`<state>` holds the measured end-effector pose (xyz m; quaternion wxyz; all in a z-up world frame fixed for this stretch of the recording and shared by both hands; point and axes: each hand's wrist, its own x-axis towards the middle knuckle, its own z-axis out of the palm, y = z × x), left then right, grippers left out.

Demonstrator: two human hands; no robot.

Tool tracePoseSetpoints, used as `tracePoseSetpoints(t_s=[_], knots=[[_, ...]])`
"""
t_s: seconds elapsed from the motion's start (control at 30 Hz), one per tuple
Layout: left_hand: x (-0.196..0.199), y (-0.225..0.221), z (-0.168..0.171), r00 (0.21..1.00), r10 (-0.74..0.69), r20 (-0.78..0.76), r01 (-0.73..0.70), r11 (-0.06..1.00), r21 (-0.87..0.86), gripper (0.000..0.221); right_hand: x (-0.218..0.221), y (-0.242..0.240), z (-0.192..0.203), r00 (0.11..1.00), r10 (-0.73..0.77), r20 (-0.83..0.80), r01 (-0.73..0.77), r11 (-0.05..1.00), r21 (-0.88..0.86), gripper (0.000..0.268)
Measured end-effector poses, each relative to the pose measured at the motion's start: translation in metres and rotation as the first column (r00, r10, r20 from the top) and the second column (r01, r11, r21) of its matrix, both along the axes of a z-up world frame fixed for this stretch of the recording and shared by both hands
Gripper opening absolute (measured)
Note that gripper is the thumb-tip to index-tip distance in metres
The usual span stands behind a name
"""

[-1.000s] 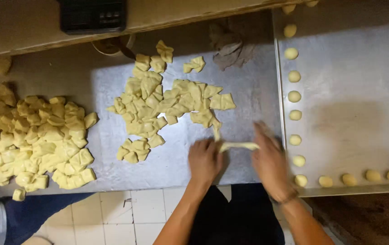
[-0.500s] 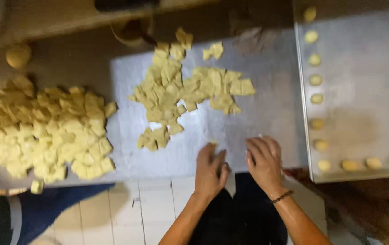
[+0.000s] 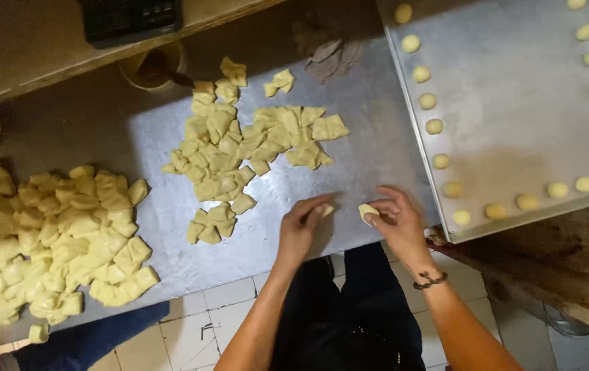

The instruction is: Shaping small pieces of dough into round balls and arranging them on a baking tray.

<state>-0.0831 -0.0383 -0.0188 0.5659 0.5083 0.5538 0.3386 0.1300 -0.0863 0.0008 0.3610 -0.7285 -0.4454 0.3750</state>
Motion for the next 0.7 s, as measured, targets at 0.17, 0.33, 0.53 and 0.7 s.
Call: tracePoseSetpoints(t_s=[0.17, 0.33, 0.53, 0.7], knots=[[0.039, 0.001, -0.002, 0.901, -0.174, 0.397, 0.214, 0.975, -0.058, 0.031, 0.000, -0.009, 0.001, 0.772, -0.064, -0.633, 0.069, 0.997, -0.016, 0.036], [-0.009, 0.019, -0.023, 0.973, -0.208, -0.103, 0.227, 0.947, 0.228, 0.018, 0.018, -0.022, -0.039, 0.848, -0.062, -0.526, 0.057, 0.998, -0.025, 0.021], [-0.009, 0.000, 0.000, 0.892, 0.086, -0.445, 0.219, 0.777, 0.590, 0.028, -0.012, 0.004, -0.002, 0.962, 0.151, 0.227, -0.225, 0.911, 0.346, 0.028], [-0.024, -0.017, -0.079, 0.863, 0.029, -0.504, 0.352, 0.682, 0.642, 0.031, -0.006, -0.024, -0.015, 0.819, -0.010, 0.574, -0.235, 0.907, 0.351, 0.031]])
